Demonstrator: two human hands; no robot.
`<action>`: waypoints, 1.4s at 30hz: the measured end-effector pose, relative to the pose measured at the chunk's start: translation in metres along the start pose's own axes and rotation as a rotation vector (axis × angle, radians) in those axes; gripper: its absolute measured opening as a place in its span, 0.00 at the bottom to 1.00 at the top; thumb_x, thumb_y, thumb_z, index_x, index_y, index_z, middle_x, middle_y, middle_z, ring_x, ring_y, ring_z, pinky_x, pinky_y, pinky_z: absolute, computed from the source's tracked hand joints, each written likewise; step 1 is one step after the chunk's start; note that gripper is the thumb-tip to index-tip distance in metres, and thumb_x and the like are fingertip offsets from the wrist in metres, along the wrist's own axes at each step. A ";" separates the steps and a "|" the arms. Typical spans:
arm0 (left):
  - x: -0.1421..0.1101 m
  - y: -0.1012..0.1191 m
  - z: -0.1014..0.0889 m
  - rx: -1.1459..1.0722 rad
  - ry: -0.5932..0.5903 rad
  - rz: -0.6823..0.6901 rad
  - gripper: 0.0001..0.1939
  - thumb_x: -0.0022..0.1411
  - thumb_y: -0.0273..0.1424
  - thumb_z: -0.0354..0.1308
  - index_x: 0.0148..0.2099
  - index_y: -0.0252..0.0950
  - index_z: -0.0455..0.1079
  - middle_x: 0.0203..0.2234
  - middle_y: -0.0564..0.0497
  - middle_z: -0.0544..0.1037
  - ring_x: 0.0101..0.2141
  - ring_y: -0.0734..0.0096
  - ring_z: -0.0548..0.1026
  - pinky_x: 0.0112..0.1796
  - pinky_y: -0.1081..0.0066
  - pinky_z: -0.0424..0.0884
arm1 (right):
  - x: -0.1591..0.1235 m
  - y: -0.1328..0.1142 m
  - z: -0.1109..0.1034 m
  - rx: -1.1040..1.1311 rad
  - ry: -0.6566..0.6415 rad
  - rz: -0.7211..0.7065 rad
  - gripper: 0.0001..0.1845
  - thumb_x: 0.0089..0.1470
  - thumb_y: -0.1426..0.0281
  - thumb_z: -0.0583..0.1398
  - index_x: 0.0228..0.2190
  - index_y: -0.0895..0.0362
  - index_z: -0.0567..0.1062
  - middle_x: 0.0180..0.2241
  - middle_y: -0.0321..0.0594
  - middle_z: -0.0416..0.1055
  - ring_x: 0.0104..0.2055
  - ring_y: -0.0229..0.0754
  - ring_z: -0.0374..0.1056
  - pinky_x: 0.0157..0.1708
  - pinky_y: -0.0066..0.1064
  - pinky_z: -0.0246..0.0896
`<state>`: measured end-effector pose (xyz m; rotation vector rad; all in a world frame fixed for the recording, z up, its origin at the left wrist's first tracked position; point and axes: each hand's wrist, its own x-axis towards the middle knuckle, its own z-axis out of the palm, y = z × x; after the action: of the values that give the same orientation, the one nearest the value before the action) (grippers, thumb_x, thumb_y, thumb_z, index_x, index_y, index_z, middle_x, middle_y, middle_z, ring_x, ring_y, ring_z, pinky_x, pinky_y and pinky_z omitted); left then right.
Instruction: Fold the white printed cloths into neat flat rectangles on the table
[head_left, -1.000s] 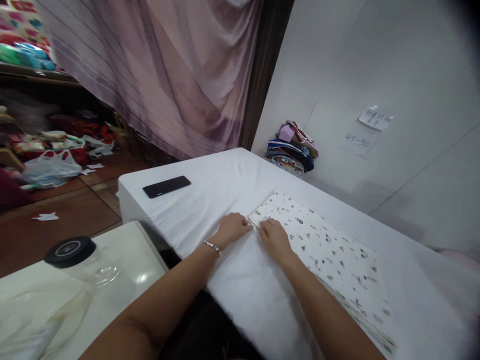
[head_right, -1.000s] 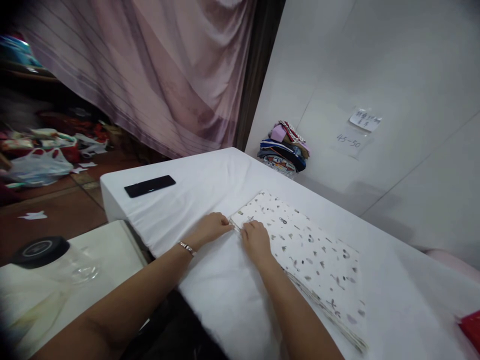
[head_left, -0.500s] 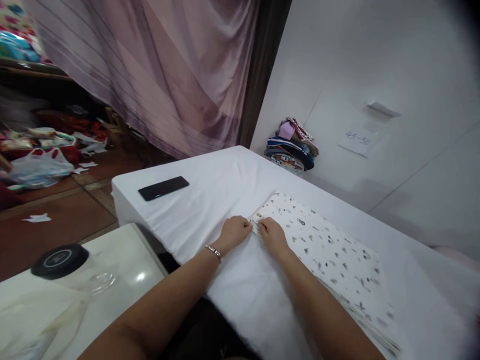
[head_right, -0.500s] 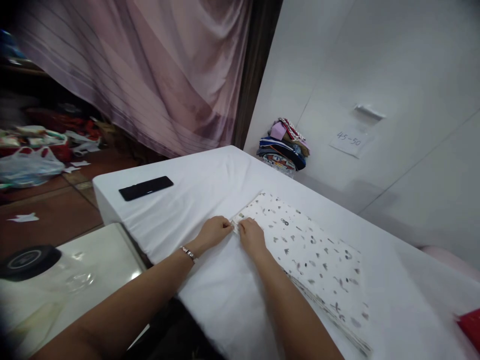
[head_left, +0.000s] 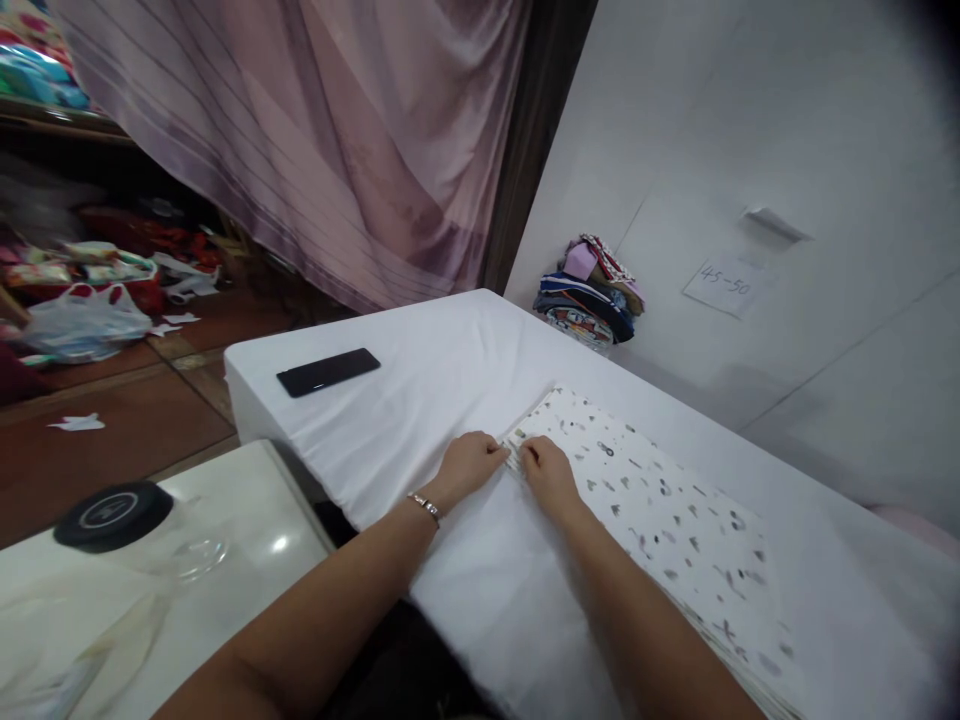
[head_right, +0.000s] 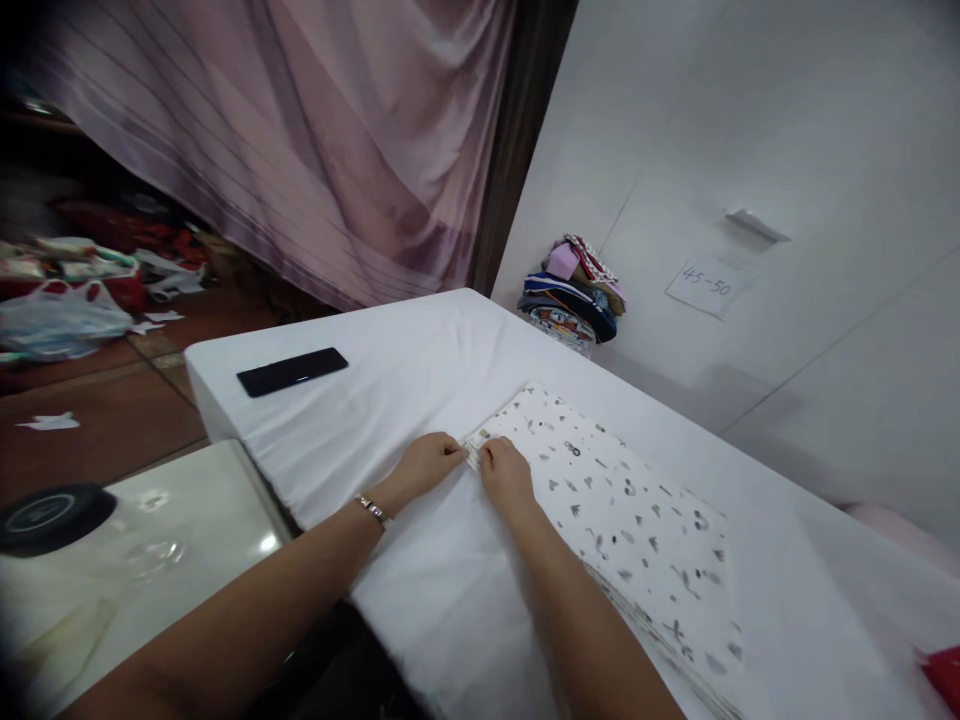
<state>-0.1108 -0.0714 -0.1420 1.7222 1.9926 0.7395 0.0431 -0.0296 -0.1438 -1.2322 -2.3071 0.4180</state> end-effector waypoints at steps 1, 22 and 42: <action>0.001 0.000 0.000 -0.020 0.034 -0.003 0.14 0.58 0.37 0.51 0.27 0.36 0.73 0.27 0.50 0.77 0.29 0.70 0.71 0.29 0.72 0.59 | 0.001 0.002 0.001 0.045 0.030 0.006 0.10 0.54 0.73 0.50 0.28 0.56 0.71 0.30 0.37 0.69 0.33 0.38 0.64 0.34 0.28 0.55; 0.016 0.000 0.009 -0.335 0.157 0.006 0.05 0.50 0.27 0.54 0.23 0.35 0.68 0.27 0.53 0.73 0.32 0.71 0.71 0.35 0.73 0.66 | -0.009 -0.004 0.009 -0.137 0.039 -0.079 0.09 0.57 0.72 0.50 0.37 0.55 0.69 0.37 0.40 0.67 0.38 0.39 0.64 0.35 0.28 0.56; 0.016 -0.009 0.003 -0.007 0.079 0.184 0.11 0.54 0.38 0.56 0.26 0.38 0.74 0.34 0.49 0.77 0.40 0.64 0.70 0.45 0.68 0.62 | -0.002 -0.004 -0.010 -0.183 -0.003 -0.055 0.11 0.60 0.68 0.48 0.35 0.56 0.69 0.35 0.39 0.68 0.36 0.38 0.64 0.33 0.27 0.53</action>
<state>-0.1189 -0.0558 -0.1496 1.9181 1.8966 0.8868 0.0463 -0.0331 -0.1339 -1.2495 -2.4187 0.1929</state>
